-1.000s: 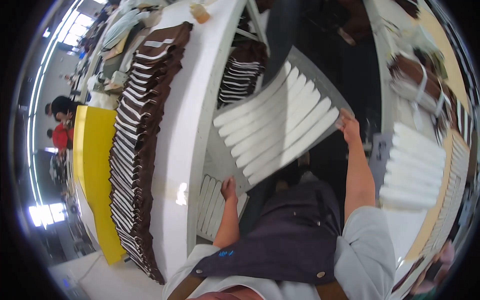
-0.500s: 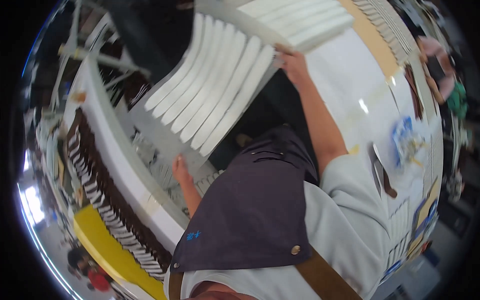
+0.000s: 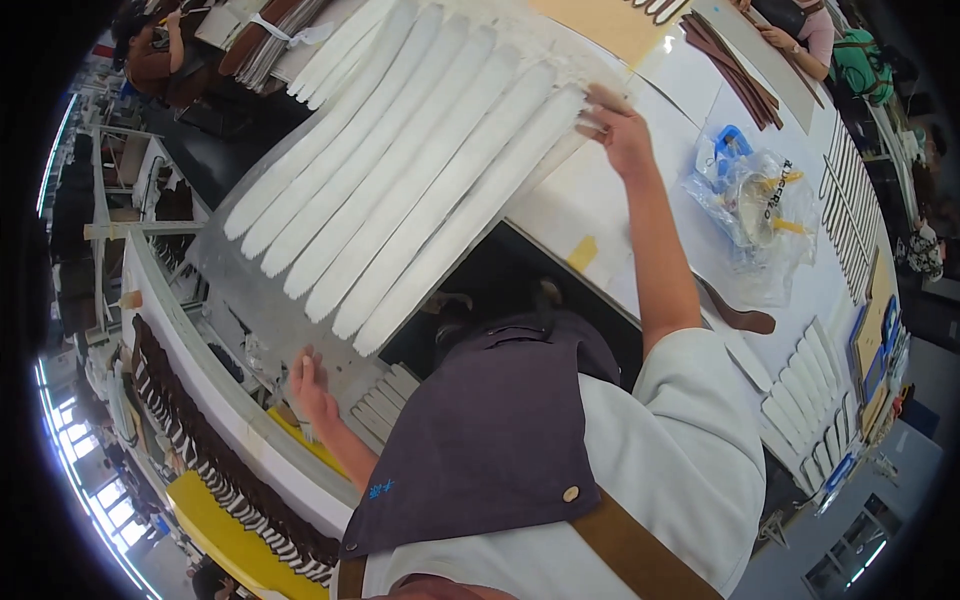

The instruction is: Lining and preparing curved leather or synthetic straps on a workshop table.

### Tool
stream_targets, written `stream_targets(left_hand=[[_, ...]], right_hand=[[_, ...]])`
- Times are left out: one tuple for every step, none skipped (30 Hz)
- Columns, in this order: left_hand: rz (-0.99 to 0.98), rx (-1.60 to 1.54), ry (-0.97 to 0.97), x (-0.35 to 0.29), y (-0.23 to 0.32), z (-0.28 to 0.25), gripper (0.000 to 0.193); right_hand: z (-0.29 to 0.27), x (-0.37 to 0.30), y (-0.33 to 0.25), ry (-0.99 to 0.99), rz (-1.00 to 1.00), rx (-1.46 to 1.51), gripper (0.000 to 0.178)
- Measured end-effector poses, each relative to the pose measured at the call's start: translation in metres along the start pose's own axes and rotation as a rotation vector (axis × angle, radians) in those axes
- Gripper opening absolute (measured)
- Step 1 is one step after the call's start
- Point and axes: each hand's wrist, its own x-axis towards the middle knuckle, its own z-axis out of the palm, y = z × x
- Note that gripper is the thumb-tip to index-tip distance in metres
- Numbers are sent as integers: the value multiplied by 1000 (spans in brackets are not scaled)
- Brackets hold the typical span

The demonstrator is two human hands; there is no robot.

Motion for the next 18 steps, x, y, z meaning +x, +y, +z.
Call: stream_targets(left_hand=[[-11,-28,-33,-9,-2,21,25],[-21,-56,-68,-17,-3,43,24],[-4,-118,-119,-23,-5,64,24],[18,-183,-164,-30,-6,85,24],[11,-205,-191,-36,-4,110,22],[6,-224,-213,-45,-1,131,20],[-12,-258,-262,-50,-7,147,19],[-30,-289,-310,-55,-12,162,19],[-45,-286,-324,-64,-13,182,19],[-60,-288,-358,-71,-17,197,19],[-75,-290,-393,-78,-21,209,19],[-73,-297,-384,-85,-27,221,19],[-101,-307,-386,-92,-34,231,19],[-130,-317,-388,-97,-41,238,20],[-129,-324,-380,-99,-48,242,20],[-175,-329,-362,-101,-58,245,22],[-220,-335,-343,-102,-68,247,23],[-128,-239,-400,-101,-74,248,28]], right_hand=[[-26,6,-13,2,-13,-6,38],[-53,13,-24,1,-23,-1,38],[-76,19,-38,28,-12,-32,37],[-94,24,-48,35,-28,-28,36],[-120,32,-59,45,-33,-49,36],[-142,39,-68,63,-36,-58,35],[-159,45,-77,79,-41,-68,35],[-175,51,-83,65,-39,-67,35],[-192,57,-89,86,-33,-93,36],[-203,64,-94,103,-26,-119,36],[-212,72,-98,91,-27,-121,36],[-220,80,-101,91,-7,-150,36],[-223,86,-103,92,13,-179,35],[-224,93,-102,80,15,-182,35],[-226,100,-103,94,35,-204,35],[-227,107,-102,105,55,-226,35],[-226,114,-101,93,56,-230,35],[-228,122,-100,173,40,-191,35]])
